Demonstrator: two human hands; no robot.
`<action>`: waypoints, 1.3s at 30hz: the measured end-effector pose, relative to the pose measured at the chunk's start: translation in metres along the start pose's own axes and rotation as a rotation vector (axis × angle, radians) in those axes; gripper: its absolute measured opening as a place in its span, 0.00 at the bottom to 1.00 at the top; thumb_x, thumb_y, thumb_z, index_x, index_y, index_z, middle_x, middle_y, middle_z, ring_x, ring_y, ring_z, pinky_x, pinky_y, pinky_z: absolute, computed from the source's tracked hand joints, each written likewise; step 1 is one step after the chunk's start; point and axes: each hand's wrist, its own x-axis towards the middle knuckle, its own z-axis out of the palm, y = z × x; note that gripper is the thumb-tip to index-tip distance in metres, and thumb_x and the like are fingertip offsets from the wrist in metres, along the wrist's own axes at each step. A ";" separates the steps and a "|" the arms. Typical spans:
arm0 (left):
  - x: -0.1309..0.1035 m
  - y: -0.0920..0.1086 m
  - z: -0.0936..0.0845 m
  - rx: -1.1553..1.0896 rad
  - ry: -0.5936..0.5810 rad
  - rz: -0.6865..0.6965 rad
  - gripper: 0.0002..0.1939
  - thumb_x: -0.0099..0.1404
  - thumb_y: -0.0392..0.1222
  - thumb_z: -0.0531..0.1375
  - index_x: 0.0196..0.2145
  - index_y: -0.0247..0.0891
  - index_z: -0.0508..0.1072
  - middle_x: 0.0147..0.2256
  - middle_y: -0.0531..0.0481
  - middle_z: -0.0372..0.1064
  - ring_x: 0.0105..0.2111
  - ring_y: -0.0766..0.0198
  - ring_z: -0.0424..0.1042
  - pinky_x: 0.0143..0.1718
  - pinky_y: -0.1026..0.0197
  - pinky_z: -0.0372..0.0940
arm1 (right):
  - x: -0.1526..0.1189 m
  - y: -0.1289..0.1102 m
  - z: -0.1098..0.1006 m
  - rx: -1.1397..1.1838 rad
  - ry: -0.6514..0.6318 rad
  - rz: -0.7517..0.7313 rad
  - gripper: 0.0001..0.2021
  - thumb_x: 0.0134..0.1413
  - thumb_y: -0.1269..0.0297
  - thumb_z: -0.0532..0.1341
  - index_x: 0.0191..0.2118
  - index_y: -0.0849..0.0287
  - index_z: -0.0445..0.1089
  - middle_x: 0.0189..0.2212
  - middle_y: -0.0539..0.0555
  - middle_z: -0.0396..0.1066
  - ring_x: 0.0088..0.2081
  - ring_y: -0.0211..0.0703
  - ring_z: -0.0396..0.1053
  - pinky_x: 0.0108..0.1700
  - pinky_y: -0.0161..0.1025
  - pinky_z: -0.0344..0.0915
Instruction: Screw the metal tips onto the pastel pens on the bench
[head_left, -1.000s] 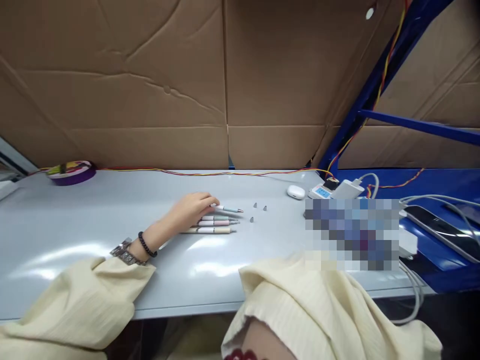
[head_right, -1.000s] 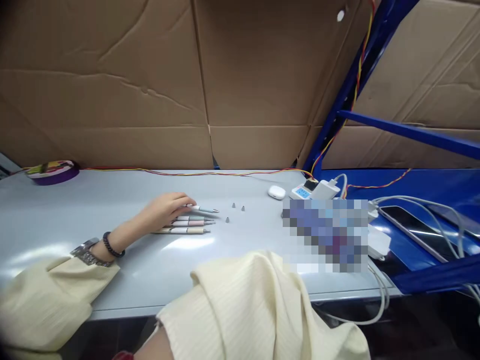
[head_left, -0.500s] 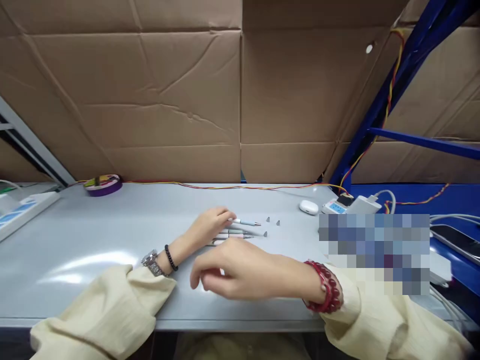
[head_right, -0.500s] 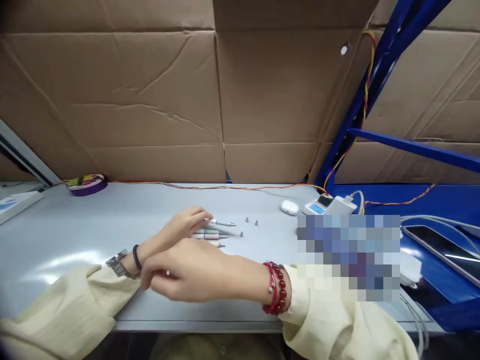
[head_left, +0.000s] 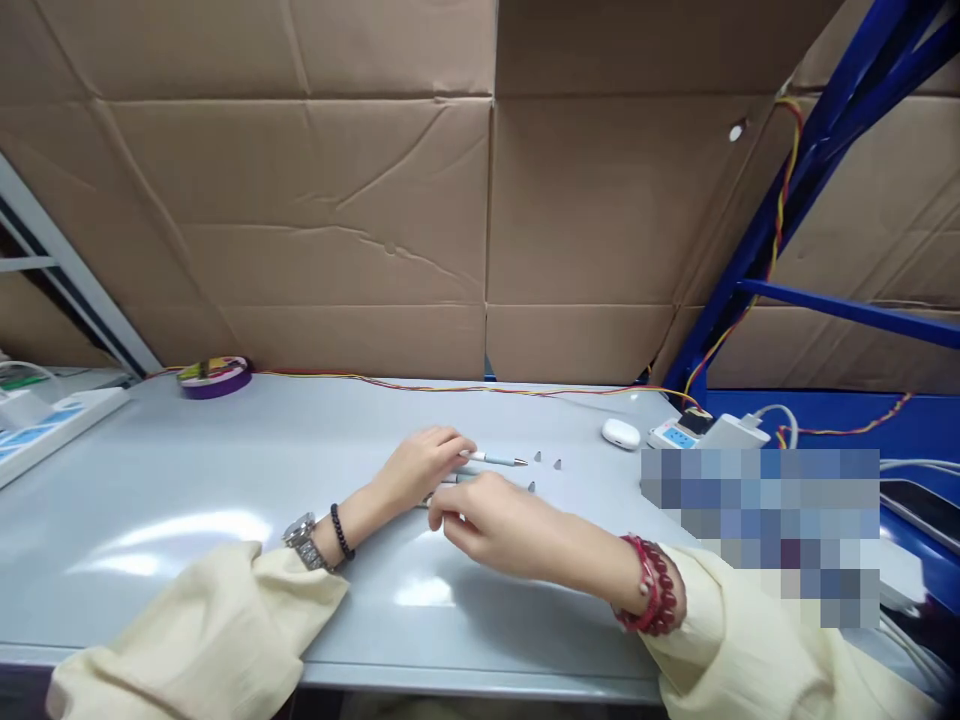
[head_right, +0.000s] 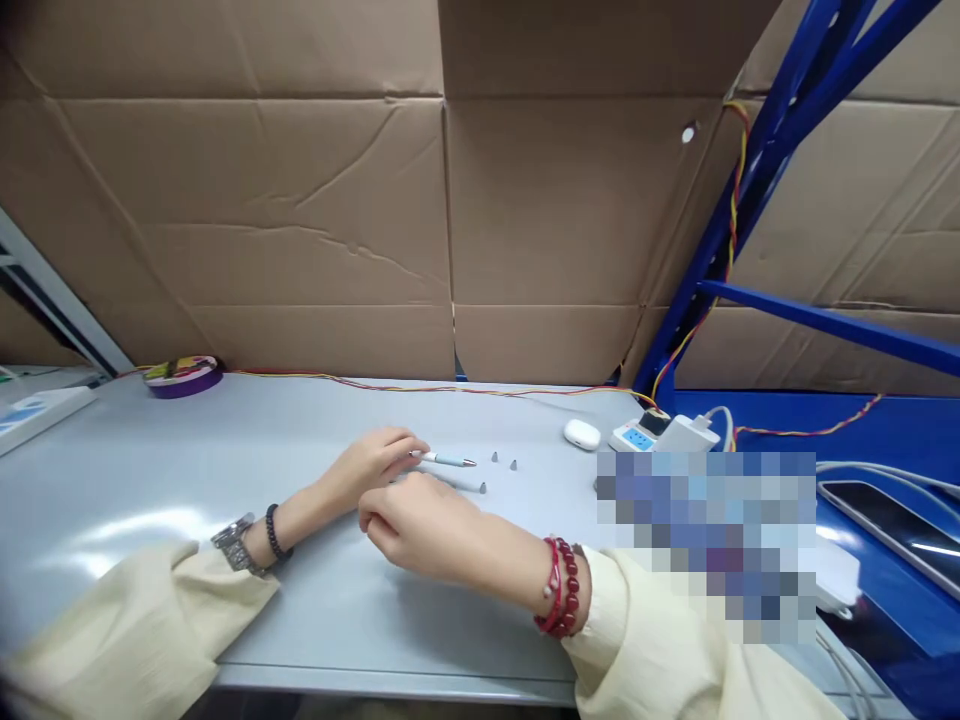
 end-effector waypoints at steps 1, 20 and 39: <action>0.000 0.000 0.000 -0.004 -0.013 0.000 0.09 0.66 0.37 0.50 0.40 0.40 0.69 0.37 0.49 0.68 0.37 0.61 0.66 0.38 0.60 0.61 | 0.001 0.001 0.001 -0.085 0.016 0.002 0.10 0.53 0.77 0.51 0.31 0.62 0.68 0.25 0.50 0.68 0.25 0.33 0.62 0.25 0.30 0.51; -0.001 0.010 -0.014 0.027 0.012 -0.126 0.12 0.70 0.37 0.42 0.45 0.40 0.61 0.40 0.49 0.63 0.29 0.66 0.65 0.28 0.65 0.60 | 0.008 0.065 -0.014 -0.428 0.405 0.309 0.19 0.63 0.56 0.45 0.29 0.59 0.66 0.25 0.56 0.67 0.35 0.46 0.62 0.26 0.36 0.49; 0.000 0.026 -0.015 0.128 -0.018 -0.092 0.17 0.71 0.47 0.42 0.37 0.41 0.66 0.32 0.51 0.67 0.29 0.64 0.66 0.27 0.65 0.56 | -0.015 0.087 0.009 -0.111 0.502 0.335 0.24 0.62 0.57 0.45 0.15 0.56 0.47 0.13 0.47 0.46 0.22 0.40 0.49 0.26 0.36 0.45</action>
